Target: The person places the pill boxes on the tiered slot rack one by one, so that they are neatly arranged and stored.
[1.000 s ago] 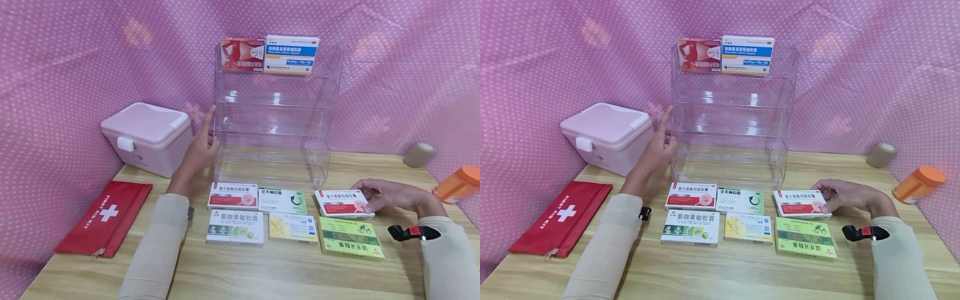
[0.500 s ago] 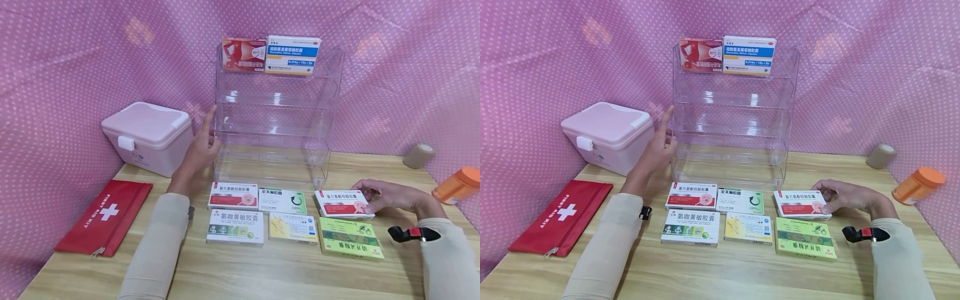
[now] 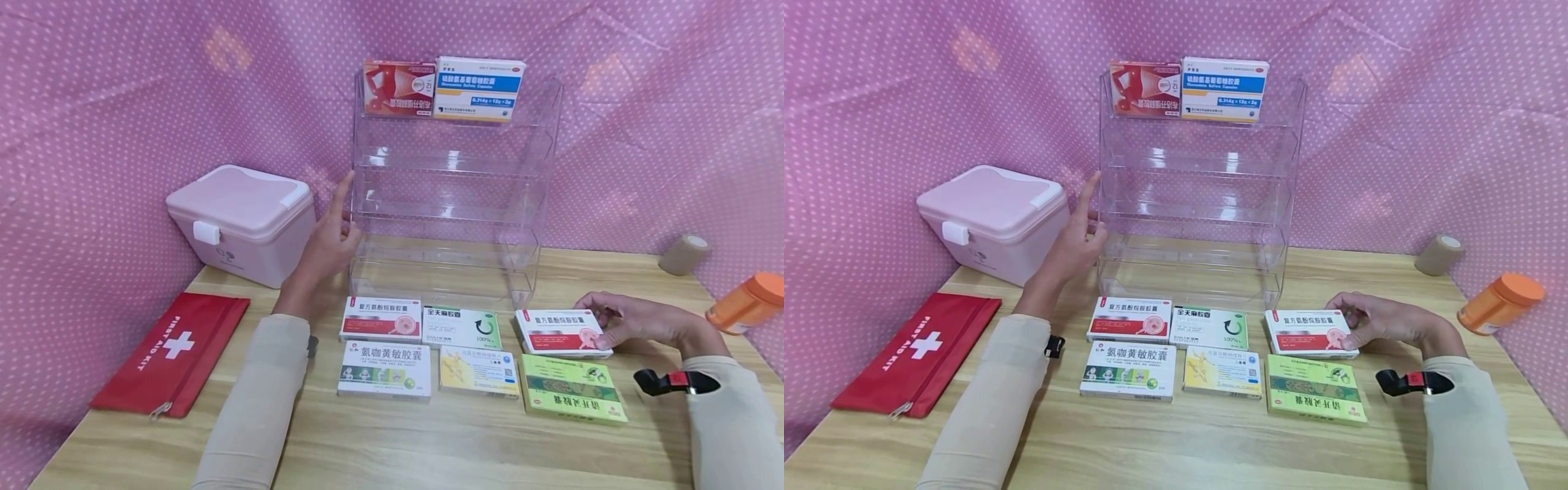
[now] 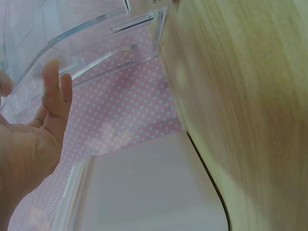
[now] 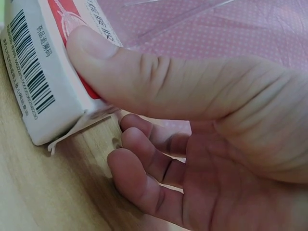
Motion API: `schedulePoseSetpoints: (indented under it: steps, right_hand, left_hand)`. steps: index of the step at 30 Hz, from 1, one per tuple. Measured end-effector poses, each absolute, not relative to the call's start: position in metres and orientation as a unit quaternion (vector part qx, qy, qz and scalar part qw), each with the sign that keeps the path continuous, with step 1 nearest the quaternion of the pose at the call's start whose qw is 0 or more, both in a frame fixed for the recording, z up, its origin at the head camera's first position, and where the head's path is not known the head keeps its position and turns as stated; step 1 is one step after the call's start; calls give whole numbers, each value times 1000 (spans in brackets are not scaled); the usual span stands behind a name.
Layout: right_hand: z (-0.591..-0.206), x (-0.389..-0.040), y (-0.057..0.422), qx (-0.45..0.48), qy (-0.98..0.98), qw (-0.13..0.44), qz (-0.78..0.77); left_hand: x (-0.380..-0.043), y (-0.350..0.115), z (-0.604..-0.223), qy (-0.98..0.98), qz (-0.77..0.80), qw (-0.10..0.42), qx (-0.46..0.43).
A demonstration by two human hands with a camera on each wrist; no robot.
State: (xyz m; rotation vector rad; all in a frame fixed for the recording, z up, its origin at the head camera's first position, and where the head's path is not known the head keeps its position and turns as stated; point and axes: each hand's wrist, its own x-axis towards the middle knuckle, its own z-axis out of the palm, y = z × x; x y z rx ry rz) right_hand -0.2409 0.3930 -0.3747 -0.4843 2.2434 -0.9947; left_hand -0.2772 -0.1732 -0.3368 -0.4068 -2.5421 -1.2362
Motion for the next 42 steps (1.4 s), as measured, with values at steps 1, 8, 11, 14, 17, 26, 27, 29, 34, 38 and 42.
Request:
schedulePoseSetpoints:
  steps: [1, 8, 11, 14, 17, 26, 27, 29, 34, 38, 42]
  right_hand:
    - [-375, -241, 393, -183, 851, 315, -377]
    - [-372, -241, 391, -189, 854, 316, -368]
    - [-372, -240, 391, -183, 857, 316, -363]
    - [-371, -240, 391, -181, 862, 311, -358]
    - [-372, -240, 391, -187, 863, 304, -357]
    - [-375, -239, 387, -224, 845, 295, -386]
    - [-375, -239, 387, -223, 843, 297, -389]
    - [-375, -239, 386, -219, 842, 300, -392]
    - [-375, -240, 385, -211, 843, 300, -393]
    - [-375, -239, 386, -214, 855, 282, -379]
    - [-372, -238, 386, -215, 868, 258, -365]
  left_hand:
    - [-278, -173, -337, -881, -428, 142, -140]
    - [-279, -173, -338, -880, -429, 143, -145]
    - [-280, -172, -338, -880, -428, 143, -147]
    - [-280, -172, -337, -881, -427, 144, -146]
    - [-279, -173, -337, -880, -428, 145, -145]
    - [-279, -173, -336, -881, -427, 144, -144]
    - [-279, -174, -336, -881, -427, 144, -143]
    - [-279, -174, -336, -881, -427, 142, -142]
    - [-279, -175, -337, -882, -425, 144, -143]
    - [-278, -175, -337, -881, -428, 145, -143]
    - [-278, -175, -338, -880, -429, 145, -144]
